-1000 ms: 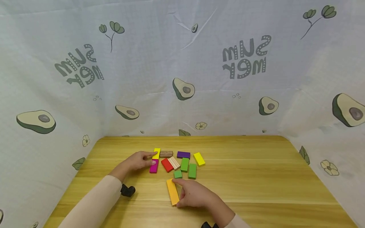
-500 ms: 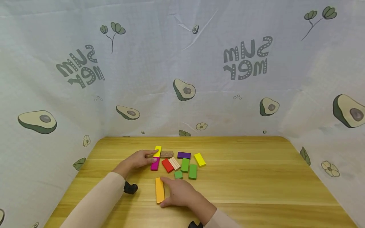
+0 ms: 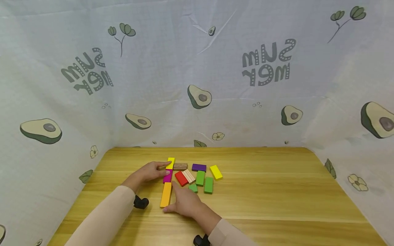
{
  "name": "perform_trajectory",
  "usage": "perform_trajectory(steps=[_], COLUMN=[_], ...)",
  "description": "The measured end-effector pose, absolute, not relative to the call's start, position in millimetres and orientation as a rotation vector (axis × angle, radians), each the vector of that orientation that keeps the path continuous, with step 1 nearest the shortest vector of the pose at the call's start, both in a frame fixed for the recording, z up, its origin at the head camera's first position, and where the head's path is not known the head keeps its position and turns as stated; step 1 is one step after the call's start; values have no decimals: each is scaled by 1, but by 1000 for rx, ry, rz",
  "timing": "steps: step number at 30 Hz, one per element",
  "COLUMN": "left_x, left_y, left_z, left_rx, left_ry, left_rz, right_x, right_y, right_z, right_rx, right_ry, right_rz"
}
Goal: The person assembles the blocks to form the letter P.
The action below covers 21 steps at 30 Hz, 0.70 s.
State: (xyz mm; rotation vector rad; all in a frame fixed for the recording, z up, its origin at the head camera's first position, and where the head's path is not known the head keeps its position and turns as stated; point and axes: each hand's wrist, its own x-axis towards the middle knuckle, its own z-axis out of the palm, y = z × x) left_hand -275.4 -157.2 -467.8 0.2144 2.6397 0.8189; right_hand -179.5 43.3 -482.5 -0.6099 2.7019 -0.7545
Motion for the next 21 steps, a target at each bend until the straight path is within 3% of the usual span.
perform_trajectory(steps=[21], left_x=[-276], left_y=[-158], left_z=[-469], left_rx=[237], left_ry=[2645], left_rz=[803], right_x=[-182], right_y=[40], right_z=[-482], right_rx=[-645], right_ry=[2724], right_rz=[-689])
